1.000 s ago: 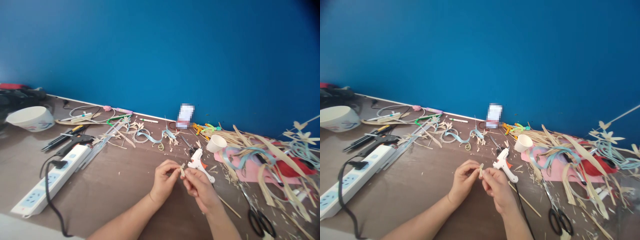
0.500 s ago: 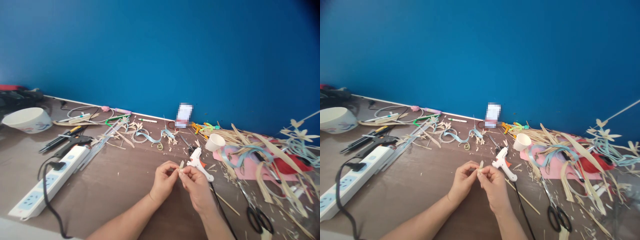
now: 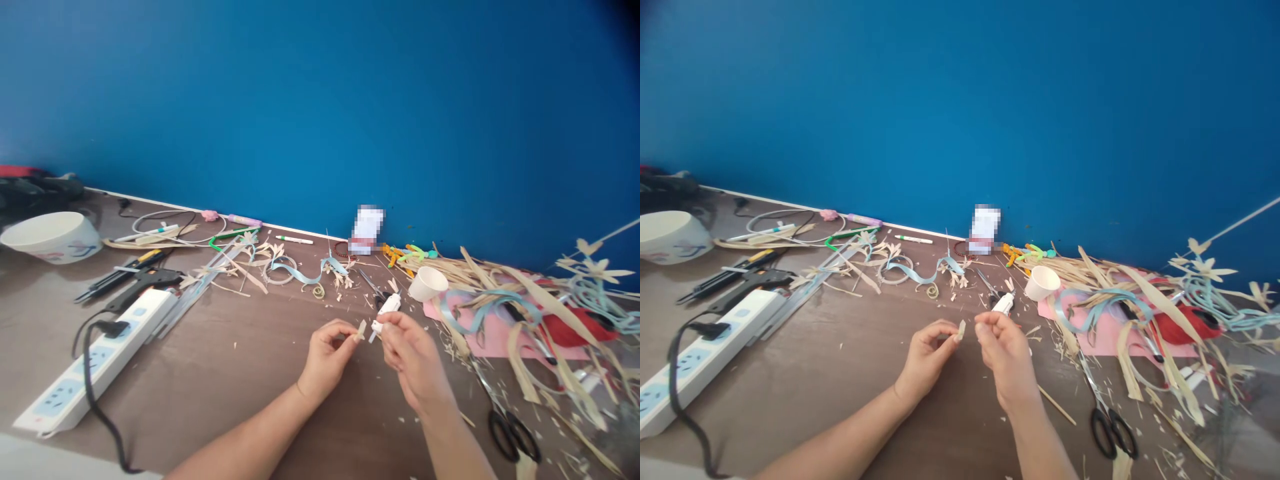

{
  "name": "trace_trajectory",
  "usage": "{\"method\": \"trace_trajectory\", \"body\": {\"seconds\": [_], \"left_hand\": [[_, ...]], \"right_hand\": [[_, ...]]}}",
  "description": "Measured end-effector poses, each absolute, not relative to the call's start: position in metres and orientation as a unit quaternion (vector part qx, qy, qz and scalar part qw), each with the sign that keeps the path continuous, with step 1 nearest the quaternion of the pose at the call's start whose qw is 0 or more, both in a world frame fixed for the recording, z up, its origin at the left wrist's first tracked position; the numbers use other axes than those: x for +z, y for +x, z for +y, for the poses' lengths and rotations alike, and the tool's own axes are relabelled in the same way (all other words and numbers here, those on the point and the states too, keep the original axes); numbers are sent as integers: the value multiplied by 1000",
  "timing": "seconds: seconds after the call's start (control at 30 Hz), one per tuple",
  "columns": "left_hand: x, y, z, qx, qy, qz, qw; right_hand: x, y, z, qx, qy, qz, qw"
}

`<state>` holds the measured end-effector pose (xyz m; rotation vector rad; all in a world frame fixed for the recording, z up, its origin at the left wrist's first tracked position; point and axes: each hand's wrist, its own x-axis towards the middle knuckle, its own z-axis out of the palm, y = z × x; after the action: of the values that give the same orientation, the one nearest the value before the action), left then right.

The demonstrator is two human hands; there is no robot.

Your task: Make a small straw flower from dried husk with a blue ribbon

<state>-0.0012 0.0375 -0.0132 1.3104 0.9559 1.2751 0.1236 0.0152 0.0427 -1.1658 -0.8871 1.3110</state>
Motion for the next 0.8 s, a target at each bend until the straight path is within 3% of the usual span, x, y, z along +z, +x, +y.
{"method": "trace_trajectory", "body": {"seconds": [0.17,0.53,0.63,0.8], "left_hand": [[-10,-1,34,520,601,372,479],[-8,-4,33,522,664,304,441],[-10,-2,34,527,612,310,502],[-14,3,39,494,381,344,702]], "right_hand": [[37,130,22,557,-530,-438,466],[29,126,24,594,-533,-397,454],[32,126,23,606,-521,-379,467],[27,129,16,544,-533,-390,517]]}}
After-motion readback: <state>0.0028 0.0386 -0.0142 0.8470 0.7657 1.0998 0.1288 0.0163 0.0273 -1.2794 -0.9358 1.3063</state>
